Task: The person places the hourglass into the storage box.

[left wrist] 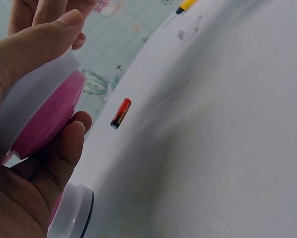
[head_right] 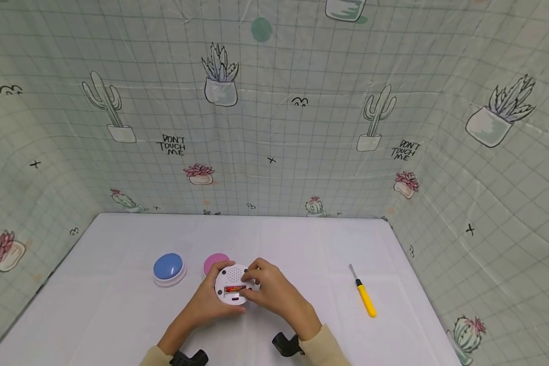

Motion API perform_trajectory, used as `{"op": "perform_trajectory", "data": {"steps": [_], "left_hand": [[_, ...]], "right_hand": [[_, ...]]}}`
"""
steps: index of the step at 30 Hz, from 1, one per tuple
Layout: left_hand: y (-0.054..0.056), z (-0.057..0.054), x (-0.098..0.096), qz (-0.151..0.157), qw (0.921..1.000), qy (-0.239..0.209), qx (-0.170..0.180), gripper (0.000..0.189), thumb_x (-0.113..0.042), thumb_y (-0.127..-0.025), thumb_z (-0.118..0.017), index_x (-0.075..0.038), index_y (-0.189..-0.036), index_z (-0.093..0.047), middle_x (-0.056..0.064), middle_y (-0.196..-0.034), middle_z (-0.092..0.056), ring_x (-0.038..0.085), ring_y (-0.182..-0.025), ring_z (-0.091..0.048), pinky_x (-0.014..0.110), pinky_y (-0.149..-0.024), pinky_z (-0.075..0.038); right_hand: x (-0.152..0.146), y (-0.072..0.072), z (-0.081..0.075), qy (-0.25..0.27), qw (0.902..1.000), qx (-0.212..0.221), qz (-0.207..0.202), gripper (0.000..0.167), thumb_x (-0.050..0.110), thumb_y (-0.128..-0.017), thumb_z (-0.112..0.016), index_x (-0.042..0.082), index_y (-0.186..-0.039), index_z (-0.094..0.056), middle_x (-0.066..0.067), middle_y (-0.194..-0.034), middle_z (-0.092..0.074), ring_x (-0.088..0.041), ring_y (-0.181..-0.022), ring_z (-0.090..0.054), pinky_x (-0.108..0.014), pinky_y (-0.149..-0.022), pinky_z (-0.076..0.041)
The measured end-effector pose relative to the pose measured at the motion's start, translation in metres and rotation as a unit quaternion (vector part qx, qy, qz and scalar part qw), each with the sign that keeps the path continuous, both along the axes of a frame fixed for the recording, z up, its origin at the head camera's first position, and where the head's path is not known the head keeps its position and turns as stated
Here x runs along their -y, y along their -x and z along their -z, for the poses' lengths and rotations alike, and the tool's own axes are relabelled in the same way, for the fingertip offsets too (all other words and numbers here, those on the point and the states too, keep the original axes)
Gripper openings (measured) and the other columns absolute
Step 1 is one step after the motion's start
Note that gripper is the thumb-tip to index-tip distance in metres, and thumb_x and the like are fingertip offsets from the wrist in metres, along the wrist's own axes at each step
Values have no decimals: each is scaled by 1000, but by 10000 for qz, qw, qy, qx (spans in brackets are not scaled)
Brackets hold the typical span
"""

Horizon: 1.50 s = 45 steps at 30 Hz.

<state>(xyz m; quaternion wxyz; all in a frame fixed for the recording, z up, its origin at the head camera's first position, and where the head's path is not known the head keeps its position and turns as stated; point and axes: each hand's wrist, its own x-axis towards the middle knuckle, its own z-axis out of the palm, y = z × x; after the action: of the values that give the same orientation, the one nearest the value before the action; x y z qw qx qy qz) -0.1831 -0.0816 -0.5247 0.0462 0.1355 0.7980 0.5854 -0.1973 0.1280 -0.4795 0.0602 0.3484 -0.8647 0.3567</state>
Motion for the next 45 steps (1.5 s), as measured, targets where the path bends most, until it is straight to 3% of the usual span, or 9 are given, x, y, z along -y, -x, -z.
{"op": "perform_trajectory", "data": {"steps": [4, 16, 23, 31, 39, 45], "left_hand": [[0, -1, 0, 16, 10000, -4, 23, 107, -16, -62, -100, -16, -149, -39, 9, -134, -59, 20, -111, -60, 24, -91, -50], [1, -2, 4, -6, 10000, -8, 35, 107, -17, -61, -100, -13, -149, -39, 10, -134, -60, 18, -110, -60, 23, -90, -50], [1, 1, 5, -60, 9999, -55, 118, 108, -18, -60, -101, -14, -148, -39, 7, -134, -60, 17, -110, -60, 23, -92, -49], [0, 1, 6, -150, 9997, -131, 138, 109, -18, -58, -102, -14, -148, -40, 6, -133, -61, 18, -112, -60, 24, -94, -48], [-2, 0, 8, -367, 9993, -71, 92, 108, -15, -57, -102, -16, -147, -42, 6, -138, -59, 19, -115, -58, 30, -98, -48], [-1, 2, 12, -500, 9987, 72, 26, 107, -16, -58, -101, -14, -147, -41, 5, -136, -60, 20, -116, -57, 35, -101, -47]], "right_hand": [[1, 0, -1, 26, 10000, -40, -41, 14, 8, -85, -84, 3, -98, -79, -5, -101, -65, -10, -77, -61, -17, -67, -53], [2, -1, 1, -337, 9961, -760, -301, 14, 9, -89, -80, 3, -101, -80, -5, -101, -64, -10, -77, -62, -10, -68, -50], [2, -1, 0, -432, 9962, -643, -399, 9, 6, -89, -79, 5, -98, -80, -3, -96, -67, -6, -78, -61, -10, -69, -50], [0, 1, -4, -256, 9954, -797, -460, 11, -1, -86, -77, 3, -96, -77, -3, -88, -72, -4, -76, -61, -12, -68, -51], [-16, 3, -8, -251, 9992, -298, -118, 10, -2, -88, -77, 3, -97, -77, -3, -87, -74, -2, -76, -61, -16, -68, -54], [-30, 8, -4, -177, 9994, -271, 83, 11, -3, -87, -77, 1, -98, -77, -7, -92, -77, -4, -76, -66, -18, -67, -56]]}}
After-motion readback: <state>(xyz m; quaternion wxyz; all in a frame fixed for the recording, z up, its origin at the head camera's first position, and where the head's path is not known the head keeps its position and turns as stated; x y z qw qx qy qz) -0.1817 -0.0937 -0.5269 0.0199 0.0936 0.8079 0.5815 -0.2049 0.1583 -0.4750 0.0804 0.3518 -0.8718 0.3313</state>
